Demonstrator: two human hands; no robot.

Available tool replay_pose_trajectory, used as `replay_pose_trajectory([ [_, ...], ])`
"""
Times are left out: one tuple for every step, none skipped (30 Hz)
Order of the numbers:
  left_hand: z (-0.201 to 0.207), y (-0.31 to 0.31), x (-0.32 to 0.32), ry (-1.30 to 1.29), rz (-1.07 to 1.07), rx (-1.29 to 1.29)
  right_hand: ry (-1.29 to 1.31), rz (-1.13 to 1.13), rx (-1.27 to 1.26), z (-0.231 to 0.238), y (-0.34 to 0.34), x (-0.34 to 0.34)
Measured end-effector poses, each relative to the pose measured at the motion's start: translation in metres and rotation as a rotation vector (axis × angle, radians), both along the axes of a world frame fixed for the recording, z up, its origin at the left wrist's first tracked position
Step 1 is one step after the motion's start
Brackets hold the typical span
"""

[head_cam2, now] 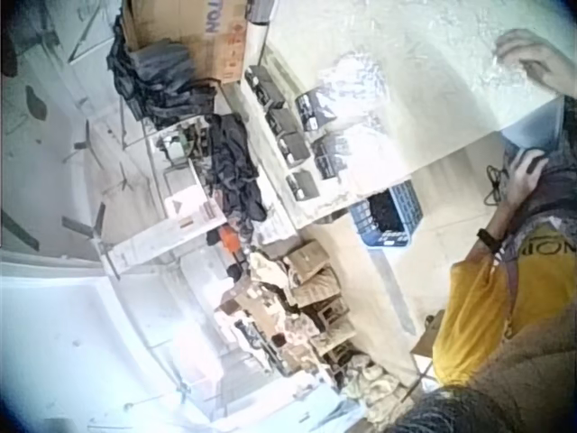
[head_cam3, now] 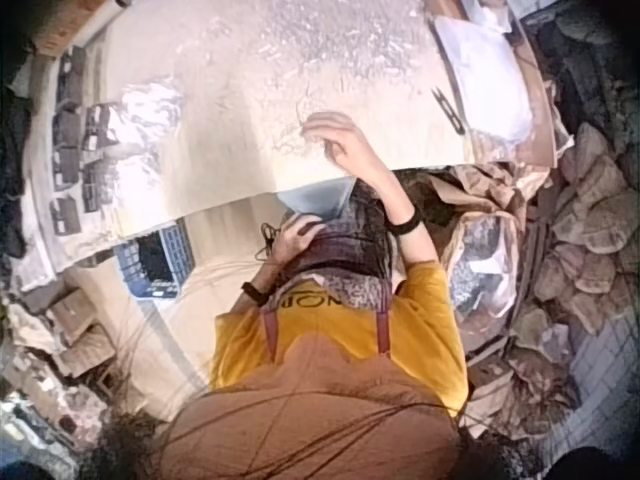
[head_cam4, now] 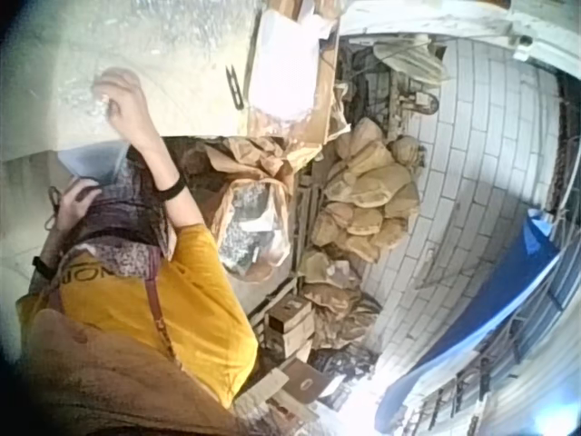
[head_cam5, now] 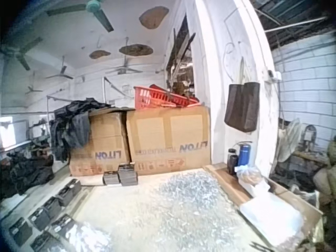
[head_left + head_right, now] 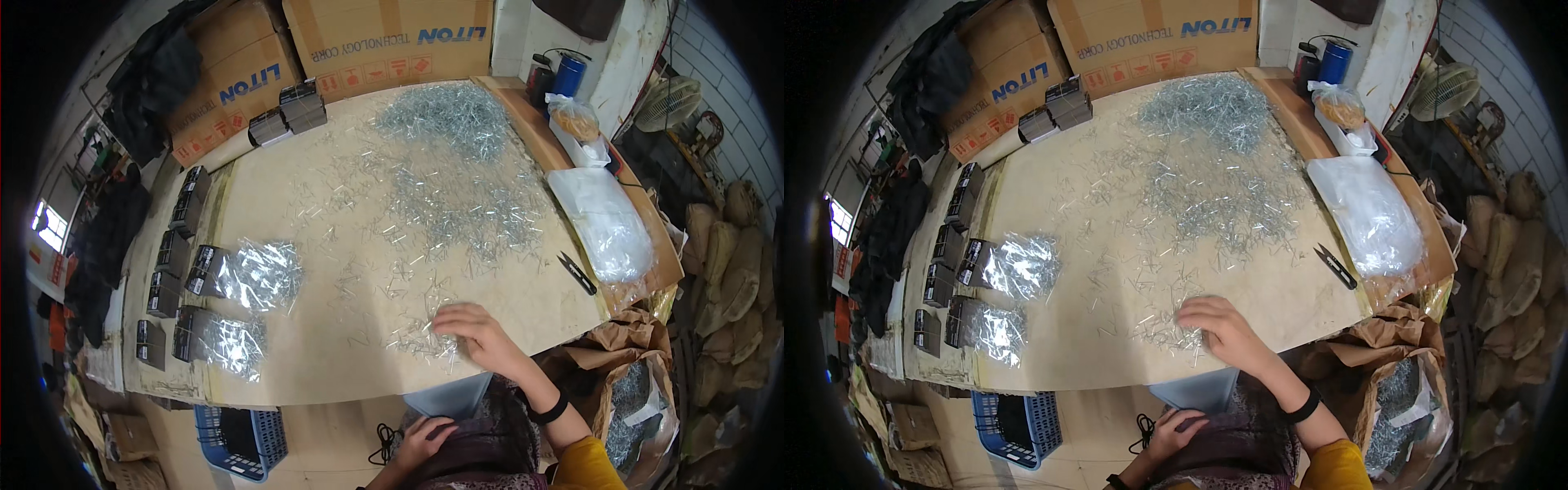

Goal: Sorting small metal pins and placing them into individual plastic bags on a workshop table.

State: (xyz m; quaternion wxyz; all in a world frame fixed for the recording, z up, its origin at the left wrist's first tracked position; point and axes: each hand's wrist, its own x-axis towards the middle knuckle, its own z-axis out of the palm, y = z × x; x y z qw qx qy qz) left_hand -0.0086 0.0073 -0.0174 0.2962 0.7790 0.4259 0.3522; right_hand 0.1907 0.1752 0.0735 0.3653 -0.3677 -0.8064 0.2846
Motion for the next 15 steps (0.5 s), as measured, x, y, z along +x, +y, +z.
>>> replay_pose_trajectory([
  [0.003, 0.000, 0.001, -0.001, -0.003, 0.002, -0.001, -0.003, 0.002, 0.004, 0.003, 0.001],
  [0.005, 0.001, 0.003, -0.025, 0.010, -0.022, -0.063, -0.137, 0.048, 0.010, 0.006, 0.000],
  [0.006, 0.001, 0.003, -0.046, 0.029, -0.046, -0.122, -0.265, 0.093, 0.013, 0.007, -0.003],
  [0.005, 0.001, 0.002, -0.045, 0.031, -0.044, -0.121, -0.263, 0.095, 0.012, 0.006, -0.003],
  [0.003, 0.001, 0.001, -0.027, 0.020, -0.023, -0.099, -0.147, 0.060, 0.010, 0.001, -0.002],
  [0.002, 0.000, 0.000, -0.008, 0.012, -0.004, -0.078, -0.027, 0.023, 0.008, -0.003, -0.002],
  [0.001, -0.001, -0.001, -0.008, 0.014, -0.004, -0.078, -0.025, 0.023, 0.008, -0.006, 0.000],
  [0.001, -0.001, -0.002, 0.005, 0.007, 0.013, -0.098, -0.097, 0.025, 0.011, -0.010, 0.004],
  [0.000, -0.001, -0.002, 0.016, -0.003, 0.028, -0.119, -0.172, 0.025, 0.011, -0.013, 0.008],
  [0.000, -0.001, -0.002, 0.015, -0.002, 0.028, -0.121, -0.172, 0.025, 0.008, -0.018, 0.008],
  [0.000, -0.001, -0.002, 0.003, 0.004, 0.009, -0.133, -0.133, 0.020, 0.004, -0.022, 0.008],
  [0.001, -0.001, -0.001, -0.007, 0.009, -0.010, -0.144, -0.095, 0.015, 0.006, -0.025, 0.007],
  [0.002, -0.001, -0.001, -0.006, 0.011, -0.011, -0.143, -0.093, 0.014, 0.009, -0.027, 0.003],
  [0.004, -0.001, -0.001, -0.036, 0.027, -0.037, -0.225, -0.045, 0.082, 0.015, -0.031, -0.005],
  [0.005, 0.000, 0.001, -0.067, 0.038, -0.062, -0.309, -0.002, 0.150, 0.020, -0.033, -0.010],
])
